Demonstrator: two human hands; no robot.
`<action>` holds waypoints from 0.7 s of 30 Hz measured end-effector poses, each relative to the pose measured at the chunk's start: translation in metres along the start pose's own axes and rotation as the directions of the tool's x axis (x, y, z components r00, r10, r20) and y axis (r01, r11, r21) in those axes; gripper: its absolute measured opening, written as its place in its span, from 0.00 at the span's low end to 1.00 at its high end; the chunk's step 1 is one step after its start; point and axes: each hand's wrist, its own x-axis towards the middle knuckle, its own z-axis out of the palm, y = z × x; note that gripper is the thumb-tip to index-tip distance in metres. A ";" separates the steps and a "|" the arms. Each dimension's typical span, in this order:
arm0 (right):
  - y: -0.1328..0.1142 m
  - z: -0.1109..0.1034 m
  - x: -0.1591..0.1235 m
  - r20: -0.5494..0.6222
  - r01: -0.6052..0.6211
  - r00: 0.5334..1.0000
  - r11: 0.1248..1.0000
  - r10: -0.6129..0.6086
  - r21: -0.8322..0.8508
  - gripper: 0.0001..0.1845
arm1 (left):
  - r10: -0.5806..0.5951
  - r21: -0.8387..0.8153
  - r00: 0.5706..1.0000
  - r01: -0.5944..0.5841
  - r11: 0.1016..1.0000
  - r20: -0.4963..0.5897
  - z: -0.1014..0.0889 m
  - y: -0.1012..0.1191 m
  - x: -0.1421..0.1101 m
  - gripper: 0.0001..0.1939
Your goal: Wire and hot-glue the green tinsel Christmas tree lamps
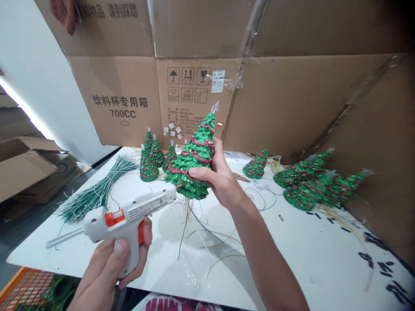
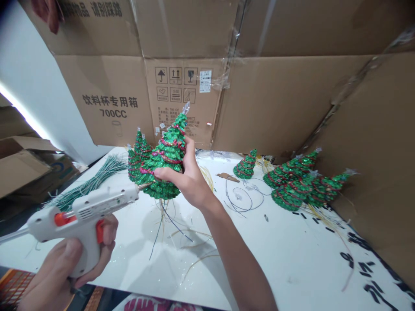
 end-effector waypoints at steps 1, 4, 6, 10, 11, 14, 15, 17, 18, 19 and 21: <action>0.000 0.000 0.000 0.001 0.001 1.000 1.000 -0.001 -0.006 0.39 | 0.005 0.014 1.000 -0.005 1.000 0.005 0.000 0.001 -0.001 0.33; 0.000 0.000 0.000 -0.002 -0.005 1.000 1.000 0.005 -0.017 0.39 | 0.010 0.069 1.000 -0.011 0.998 0.020 0.002 0.004 -0.003 0.32; -0.001 0.000 0.000 -0.004 -0.012 1.000 1.000 0.012 -0.024 0.41 | -0.008 0.100 0.999 0.005 0.995 0.031 0.003 0.007 -0.004 0.33; -0.001 0.000 0.000 0.000 -0.008 1.000 1.000 0.008 -0.022 0.40 | -0.035 0.127 0.999 0.030 0.991 0.035 0.005 0.014 -0.005 0.34; -0.001 0.001 -0.001 0.001 -0.005 1.000 1.000 0.005 -0.021 0.40 | -0.038 0.124 0.999 0.034 0.992 0.030 0.006 0.015 -0.004 0.34; -0.002 0.001 -0.001 0.000 -0.004 1.000 1.000 0.004 -0.015 0.40 | -0.039 0.101 0.999 0.038 0.994 0.006 0.008 0.018 -0.005 0.34; -0.002 0.001 -0.001 0.001 -0.007 1.000 1.000 0.007 -0.016 0.40 | -0.041 0.091 0.999 0.040 0.995 0.001 0.009 0.019 -0.005 0.33; -0.003 0.001 0.000 -0.001 -0.019 1.000 0.999 0.019 -0.027 0.41 | -0.046 0.075 0.999 0.046 0.996 0.000 0.010 0.020 -0.006 0.33; -0.003 0.001 0.000 -0.003 -0.022 1.000 0.999 0.022 -0.034 0.41 | -0.050 0.070 0.999 0.050 0.996 0.003 0.010 0.020 -0.006 0.33; -0.003 0.001 0.000 -0.004 -0.023 1.000 0.999 0.023 -0.036 0.42 | -0.053 0.065 0.999 0.053 0.996 0.005 0.010 0.021 -0.006 0.33; -0.003 0.001 0.000 -0.001 -0.019 1.000 1.000 0.019 -0.019 0.43 | -0.057 0.062 0.998 0.057 0.996 0.001 0.010 0.021 -0.006 0.34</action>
